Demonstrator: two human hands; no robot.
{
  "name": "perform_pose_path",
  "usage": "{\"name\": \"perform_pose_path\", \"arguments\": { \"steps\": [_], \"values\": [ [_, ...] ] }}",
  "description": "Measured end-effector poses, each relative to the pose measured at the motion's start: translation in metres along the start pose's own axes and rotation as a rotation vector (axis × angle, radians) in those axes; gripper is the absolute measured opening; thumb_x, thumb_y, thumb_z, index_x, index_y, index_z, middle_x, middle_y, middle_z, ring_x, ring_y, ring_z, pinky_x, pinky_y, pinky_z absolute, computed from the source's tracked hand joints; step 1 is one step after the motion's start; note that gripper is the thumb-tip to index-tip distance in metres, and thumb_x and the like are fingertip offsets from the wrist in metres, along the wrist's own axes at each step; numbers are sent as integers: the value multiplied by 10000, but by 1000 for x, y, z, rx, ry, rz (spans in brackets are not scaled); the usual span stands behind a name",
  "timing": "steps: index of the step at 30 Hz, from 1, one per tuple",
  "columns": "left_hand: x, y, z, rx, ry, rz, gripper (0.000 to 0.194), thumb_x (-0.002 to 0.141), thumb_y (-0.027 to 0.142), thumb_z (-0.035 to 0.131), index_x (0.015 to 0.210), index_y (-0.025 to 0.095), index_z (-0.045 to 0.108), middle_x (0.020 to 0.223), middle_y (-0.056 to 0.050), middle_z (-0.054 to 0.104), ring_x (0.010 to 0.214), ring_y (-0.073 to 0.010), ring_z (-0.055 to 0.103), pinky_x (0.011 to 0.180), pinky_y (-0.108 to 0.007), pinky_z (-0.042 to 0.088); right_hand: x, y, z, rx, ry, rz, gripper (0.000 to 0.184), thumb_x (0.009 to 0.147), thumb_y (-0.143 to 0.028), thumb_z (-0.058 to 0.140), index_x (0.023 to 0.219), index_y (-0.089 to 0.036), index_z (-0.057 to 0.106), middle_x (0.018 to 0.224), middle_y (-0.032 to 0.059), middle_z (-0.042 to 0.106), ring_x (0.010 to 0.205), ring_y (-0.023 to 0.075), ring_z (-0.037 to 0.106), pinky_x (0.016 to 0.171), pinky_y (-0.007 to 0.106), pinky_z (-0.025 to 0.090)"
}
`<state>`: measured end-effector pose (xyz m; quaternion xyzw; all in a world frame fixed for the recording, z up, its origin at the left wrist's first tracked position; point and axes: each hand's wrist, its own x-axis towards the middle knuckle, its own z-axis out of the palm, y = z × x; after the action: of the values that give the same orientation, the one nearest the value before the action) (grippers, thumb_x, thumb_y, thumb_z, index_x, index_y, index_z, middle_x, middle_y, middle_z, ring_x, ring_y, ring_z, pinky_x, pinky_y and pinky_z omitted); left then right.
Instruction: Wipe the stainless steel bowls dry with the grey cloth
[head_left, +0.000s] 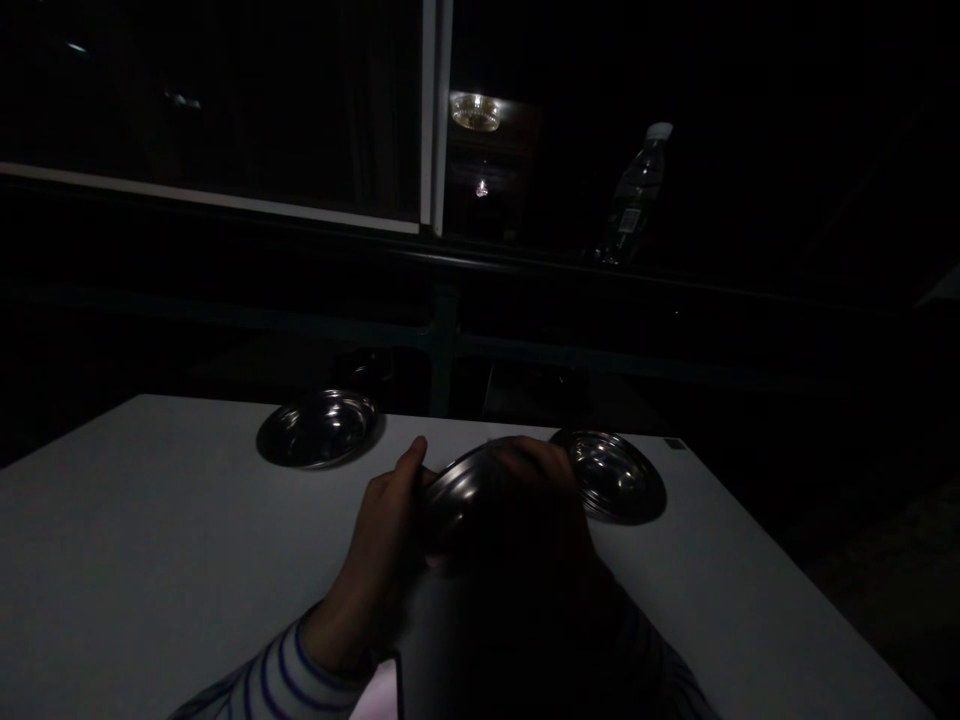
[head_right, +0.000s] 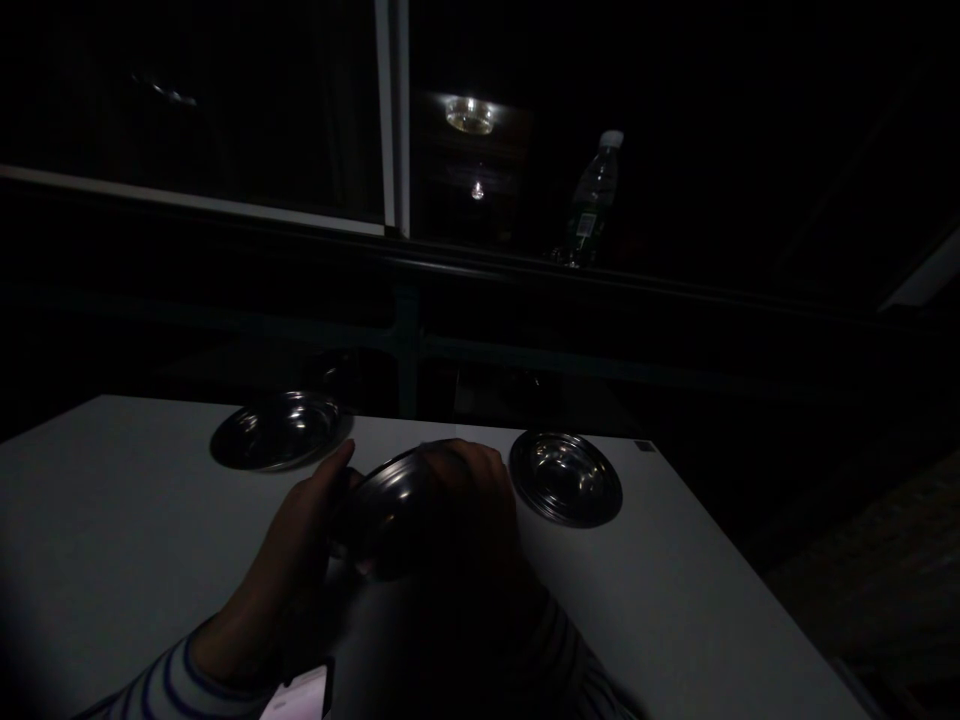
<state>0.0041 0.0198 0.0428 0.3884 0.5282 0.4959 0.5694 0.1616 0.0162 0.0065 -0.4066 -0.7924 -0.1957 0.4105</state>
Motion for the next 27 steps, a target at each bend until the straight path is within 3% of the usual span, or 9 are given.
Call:
{"name": "perform_pose_path", "arguments": {
  "steps": [5, 9, 14, 19, 23, 27],
  "values": [
    [4, -6, -2, -32, -91, -17, 507, 699, 601, 512, 431, 172, 490, 408, 22, 440, 396, -106, 399, 431, -241, 334, -2, -4, 7, -61, 61, -43, 401, 799, -374, 557, 1115, -129, 525, 1054, 113, 592, 1015, 255, 502, 870, 438, 392],
    [4, -6, -2, -120, -112, -109, 472, 676, 602, 529, 508, 162, 552, 451, 12, 500, 420, -123, 456, 450, -244, 357, -15, -29, 18, -143, -102, -119, 390, 826, -343, 540, 1186, -195, 524, 1107, 67, 605, 1021, 258, 516, 895, 462, 385],
    [1, -1, -1, -157, -185, -144, 546, 707, 651, 437, 536, 154, 583, 441, -4, 508, 415, -145, 487, 453, -263, 377, -35, -42, 35, -246, 22, -112, 254, 846, -253, 510, 1088, -239, 583, 1018, 61, 646, 1005, 243, 539, 868, 463, 419],
    [4, -3, -2, -105, -146, -99, 526, 696, 641, 471, 515, 158, 573, 430, 2, 503, 396, -126, 450, 428, -249, 349, -25, -33, 28, -218, -19, -149, 282, 837, -279, 517, 1115, -280, 566, 1031, 34, 631, 998, 219, 534, 893, 433, 404],
    [1, -1, 0, -94, -89, -55, 445, 676, 563, 559, 458, 177, 519, 413, 20, 474, 390, -114, 427, 429, -245, 347, -7, -14, 11, -111, 8, -83, 431, 796, -398, 556, 1163, -174, 526, 1093, 103, 582, 1017, 251, 511, 879, 436, 398],
    [-4, 3, 2, -156, -95, -28, 333, 673, 469, 601, 506, 181, 573, 458, 2, 537, 439, -140, 486, 440, -252, 368, -3, -5, 5, -65, 49, -26, 470, 791, -380, 564, 1163, -102, 496, 1130, 152, 545, 1073, 276, 474, 903, 466, 385]
  ]
}}
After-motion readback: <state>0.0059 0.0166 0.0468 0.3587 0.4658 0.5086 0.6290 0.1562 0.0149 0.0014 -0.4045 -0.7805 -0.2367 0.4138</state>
